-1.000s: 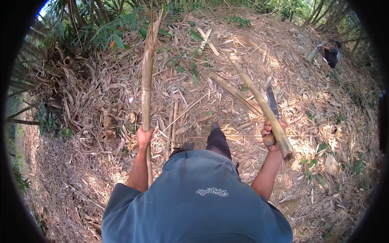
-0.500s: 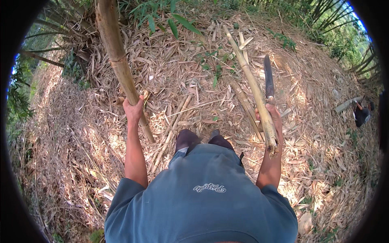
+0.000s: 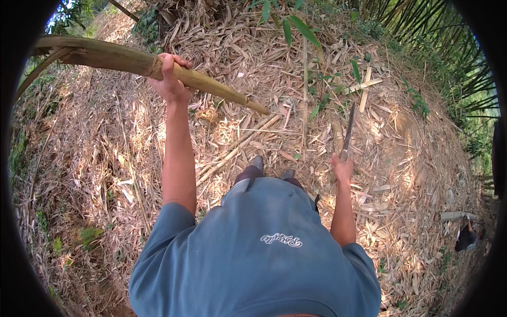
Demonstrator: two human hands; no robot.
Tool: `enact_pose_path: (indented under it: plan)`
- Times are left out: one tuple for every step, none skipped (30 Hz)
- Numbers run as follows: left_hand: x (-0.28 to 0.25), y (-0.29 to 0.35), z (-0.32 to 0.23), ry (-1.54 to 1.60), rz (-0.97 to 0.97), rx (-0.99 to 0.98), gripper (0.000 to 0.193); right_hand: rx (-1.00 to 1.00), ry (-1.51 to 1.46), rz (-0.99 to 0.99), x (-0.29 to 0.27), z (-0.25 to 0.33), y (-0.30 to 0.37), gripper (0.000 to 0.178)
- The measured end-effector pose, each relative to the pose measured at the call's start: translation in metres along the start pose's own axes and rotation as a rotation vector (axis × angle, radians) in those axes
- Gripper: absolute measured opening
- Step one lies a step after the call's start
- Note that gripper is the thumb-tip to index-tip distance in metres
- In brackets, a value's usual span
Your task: The person selects a bamboo stalk in a forest, cuts it into sections, and then sits on the ground to split the sections into thin strips using a machete. The person repeatedly slices the bamboo against their leg to produce uniform strips.
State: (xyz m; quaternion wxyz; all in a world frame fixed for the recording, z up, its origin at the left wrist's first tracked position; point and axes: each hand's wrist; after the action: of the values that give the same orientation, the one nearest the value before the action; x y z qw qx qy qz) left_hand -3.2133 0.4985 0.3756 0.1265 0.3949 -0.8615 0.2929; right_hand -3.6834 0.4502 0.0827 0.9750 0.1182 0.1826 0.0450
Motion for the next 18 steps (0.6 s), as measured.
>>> enact_pose_path:
  plan:
    - [-0.002,0.000,0.004,0.004,-0.053,0.035,0.027,0.019,-0.087,0.008,0.008,-0.006,0.011,0.031]
    - [-0.003,0.004,0.008,0.001,-0.103,0.037,0.026,0.037,-0.047,0.035,0.009,-0.005,0.022,0.028]
    - [-0.004,0.008,0.010,-0.001,-0.150,0.039,0.026,0.057,-0.010,0.060,0.010,-0.003,0.033,0.026]
    - [-0.001,0.012,0.014,0.009,-0.195,0.036,0.026,0.073,0.032,0.074,0.004,-0.001,0.042,0.024]
    - [-0.001,0.013,0.018,-0.018,-0.214,0.033,0.025,0.038,0.000,0.037,0.007,-0.013,0.048,0.022]
    - [0.001,0.014,0.021,-0.012,-0.199,-0.005,0.026,0.023,0.003,0.030,0.005,-0.018,0.055,0.023]
    - [0.009,0.018,0.021,-0.002,-0.188,-0.045,0.026,0.008,0.013,0.020,0.003,-0.017,0.063,0.024]
    - [0.016,0.023,0.022,0.007,-0.176,-0.086,0.027,-0.006,0.023,0.010,0.004,-0.016,0.071,0.026]
    - [0.024,0.027,0.022,0.012,-0.219,-0.118,0.025,0.000,-0.162,-0.059,0.008,-0.020,0.077,0.025]
    - [0.026,0.028,0.027,0.028,-0.233,-0.122,0.024,-0.049,-0.080,-0.089,0.005,-0.022,0.080,0.024]
    - [0.024,0.029,0.033,0.044,-0.248,-0.126,0.023,-0.096,0.004,-0.118,0.001,-0.025,0.083,0.023]
    - [0.021,0.029,0.038,0.060,-0.265,-0.130,0.022,-0.142,0.090,-0.145,-0.002,-0.028,0.085,0.023]
    - [0.018,0.031,0.039,0.075,-0.272,-0.141,0.021,-0.143,0.139,-0.191,-0.002,-0.028,0.087,0.022]
    - [0.015,0.031,0.041,0.093,-0.257,-0.145,0.021,-0.117,0.167,-0.182,-0.006,-0.028,0.091,0.023]
    - [0.013,0.028,0.044,0.111,-0.245,-0.148,0.021,-0.091,0.195,-0.172,-0.011,-0.028,0.095,0.024]
    - [0.013,0.028,0.044,0.128,-0.238,-0.147,0.021,-0.068,0.224,-0.155,-0.015,-0.027,0.098,0.025]
    - [0.014,0.027,0.045,0.131,-0.248,-0.149,0.021,-0.010,0.139,-0.199,-0.015,-0.030,0.105,0.029]
    - [0.013,0.029,0.044,0.117,-0.254,-0.160,0.021,-0.013,0.163,-0.228,-0.017,-0.030,0.113,0.029]
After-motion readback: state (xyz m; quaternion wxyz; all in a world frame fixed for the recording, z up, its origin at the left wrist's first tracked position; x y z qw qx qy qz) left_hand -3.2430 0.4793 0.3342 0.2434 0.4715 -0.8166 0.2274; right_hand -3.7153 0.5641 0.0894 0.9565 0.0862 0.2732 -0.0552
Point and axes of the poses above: each hand's wrist, its own y-axis away from the middle knuckle, its own x-axis out of the palm, z = x × y, and after that the axes turned 7 degrees about -x, right-handed
